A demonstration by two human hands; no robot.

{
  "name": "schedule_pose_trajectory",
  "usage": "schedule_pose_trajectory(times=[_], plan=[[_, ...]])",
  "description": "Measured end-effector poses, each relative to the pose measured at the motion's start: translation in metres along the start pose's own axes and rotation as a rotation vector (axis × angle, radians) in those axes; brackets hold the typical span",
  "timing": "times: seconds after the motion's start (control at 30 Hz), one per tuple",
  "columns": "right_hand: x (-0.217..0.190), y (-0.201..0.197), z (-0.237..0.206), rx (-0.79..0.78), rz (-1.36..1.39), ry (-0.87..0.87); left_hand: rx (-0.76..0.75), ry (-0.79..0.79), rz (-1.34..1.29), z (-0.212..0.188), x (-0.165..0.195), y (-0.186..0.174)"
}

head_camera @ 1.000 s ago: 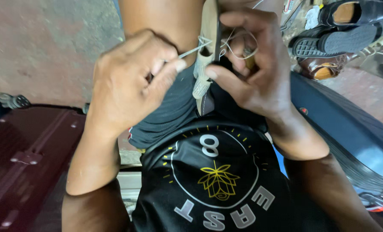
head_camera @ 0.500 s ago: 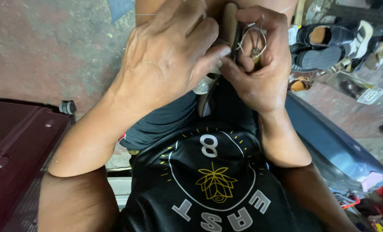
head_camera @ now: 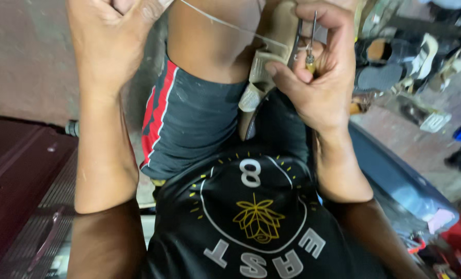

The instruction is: The person sews a sandal using a needle and thread. They repeatedly push the needle through the sole and pull the thread to stitch the shoe together.

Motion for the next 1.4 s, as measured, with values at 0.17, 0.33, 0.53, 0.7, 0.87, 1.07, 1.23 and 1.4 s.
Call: schedule_pose_trajectory(times=[0.17, 0.33, 0.53, 0.7, 0.87, 1.07, 1.23, 1.4], plan=[[0.003, -0.012, -0.018, -0.080, -0.118, 0.007, -0.055, 0.406, 0.379, -0.025, 0.042, 0.032], [-0.024, -0.040, -0.031, -0.170, -0.654, -0.013, -0.312, 0.747, 0.408, -0.041, 0.083, 0.088], [-0.051, -0.054, -0.021, -0.099, -0.869, -0.085, -0.360, 0.741, 0.446, -0.025, 0.096, 0.103], [-0.016, -0.042, -0.009, -0.002, -0.731, -0.421, -0.412, 0.786, 0.501, -0.018, 0.097, 0.110], [-0.009, -0.042, 0.002, -0.031, -0.587, -0.408, -0.361, 0.767, 0.582, -0.009, 0.100, 0.102], [-0.006, -0.057, 0.005, -0.072, -0.519, -0.192, -0.457, -0.116, -0.190, -0.017, 0.097, 0.108], [0.019, -0.087, -0.003, -0.128, -0.275, -0.200, -0.524, 0.315, 0.237, -0.015, 0.123, 0.116], [0.034, -0.099, 0.005, -0.033, 0.368, -0.136, -0.562, 0.644, 0.590, -0.004, 0.123, 0.131]])
Point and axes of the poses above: each hand's wrist, its own z-axis towards the middle knuckle, its own y-axis out of the palm, x = y × z, the point moved 4 cm from there along z, towards the middle knuckle, and after that the axes turned 9 degrees about -z, right-handed, at the moved point
